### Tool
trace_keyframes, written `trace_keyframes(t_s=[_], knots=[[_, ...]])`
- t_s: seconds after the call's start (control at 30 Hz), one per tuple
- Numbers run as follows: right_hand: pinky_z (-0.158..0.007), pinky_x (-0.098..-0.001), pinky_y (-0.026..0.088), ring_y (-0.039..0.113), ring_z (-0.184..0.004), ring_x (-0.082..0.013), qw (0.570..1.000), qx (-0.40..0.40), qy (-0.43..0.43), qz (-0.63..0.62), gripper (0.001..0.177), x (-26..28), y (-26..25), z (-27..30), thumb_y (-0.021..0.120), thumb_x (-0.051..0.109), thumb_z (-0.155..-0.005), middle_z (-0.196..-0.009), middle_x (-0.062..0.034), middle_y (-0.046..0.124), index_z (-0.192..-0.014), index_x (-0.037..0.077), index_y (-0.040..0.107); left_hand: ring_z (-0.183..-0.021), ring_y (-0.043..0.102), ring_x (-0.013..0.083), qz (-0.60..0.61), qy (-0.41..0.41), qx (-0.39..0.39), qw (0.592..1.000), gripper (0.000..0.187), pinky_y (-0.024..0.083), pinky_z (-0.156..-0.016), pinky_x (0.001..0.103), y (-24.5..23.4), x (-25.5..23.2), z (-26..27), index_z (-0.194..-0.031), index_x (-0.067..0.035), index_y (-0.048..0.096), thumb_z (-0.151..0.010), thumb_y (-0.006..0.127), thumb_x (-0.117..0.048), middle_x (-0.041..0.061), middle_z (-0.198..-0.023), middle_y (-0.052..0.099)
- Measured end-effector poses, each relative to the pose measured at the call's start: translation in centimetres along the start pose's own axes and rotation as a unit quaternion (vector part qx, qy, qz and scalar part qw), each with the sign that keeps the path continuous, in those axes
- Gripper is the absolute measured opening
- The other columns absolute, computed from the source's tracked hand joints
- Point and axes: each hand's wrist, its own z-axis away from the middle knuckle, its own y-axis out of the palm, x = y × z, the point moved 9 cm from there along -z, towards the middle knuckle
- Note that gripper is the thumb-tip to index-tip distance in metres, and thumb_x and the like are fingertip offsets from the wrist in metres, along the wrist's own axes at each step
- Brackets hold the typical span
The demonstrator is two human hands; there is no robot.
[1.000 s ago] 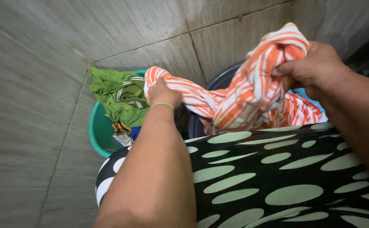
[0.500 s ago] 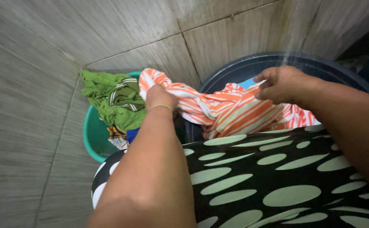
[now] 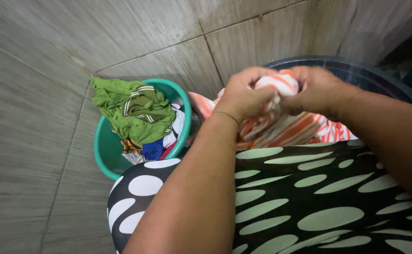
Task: The person sits on the floor and washes clothes by hand in a black basin. They fill the basin with water from a wall tap, then place multiple garments into the water one by one, including a white cloth, a brown item, a yellow cloth, a dark garment, a blue towel, an orange-and-white striped cloth, a green shirt, a beige item, a black-and-white piece, a blue item, a dark garment, a red cloth, and a plaid shirt.
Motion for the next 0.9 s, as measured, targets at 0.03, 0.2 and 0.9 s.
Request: trace_keyframes(t_s=[0.03, 0.2, 0.9], knots=[[-0.075, -0.0384, 0.061, 0.074, -0.086, -0.0274, 1.0, -0.021, 0.006, -0.01, 0.05, 0.1, -0.4, -0.1, 0.076, -0.002, -0.077, -0.104, -0.0154, 0.077, -0.126, 0.005, 0.068, -0.076, 0.064, 0.0196, 0.048, 0.021, 0.004, 0.999, 0.046, 0.053, -0.062, 0.033, -0.3, -0.3, -0.1, -0.121, 0.0, 0.07, -0.076, 0.074, -0.002, 0.013, -0.095, 0.07], [-0.074, -0.0363, 0.062, 0.075, -0.084, -0.0225, 0.991, -0.065, -0.084, -0.079, 0.039, 3.9, -3.5, 0.6, 0.074, -0.003, -0.079, -0.099, -0.0162, 0.076, -0.117, 0.0, 0.068, -0.104, 0.067, 0.0183, 0.009, 0.094, -0.047, 0.994, 0.069, 0.059, -0.09, 0.032, -3.8, -1.3, -0.5, -0.145, -0.005, 0.057, -0.084, 0.084, -0.021, 0.015, -0.126, 0.069], [-0.071, -0.0392, 0.061, 0.071, -0.087, -0.0221, 0.988, -0.092, 0.095, 0.08, 0.05, -8.3, -7.7, -4.1, 0.08, 0.013, -0.083, -0.115, -0.0148, 0.074, -0.131, 0.002, 0.068, -0.106, 0.072, 0.0272, -0.439, -0.121, -0.127, 0.881, 0.049, 0.054, -0.095, 0.037, -8.9, 4.6, 1.6, -0.114, -0.012, 0.075, -0.072, 0.088, -0.033, 0.015, -0.112, 0.075]])
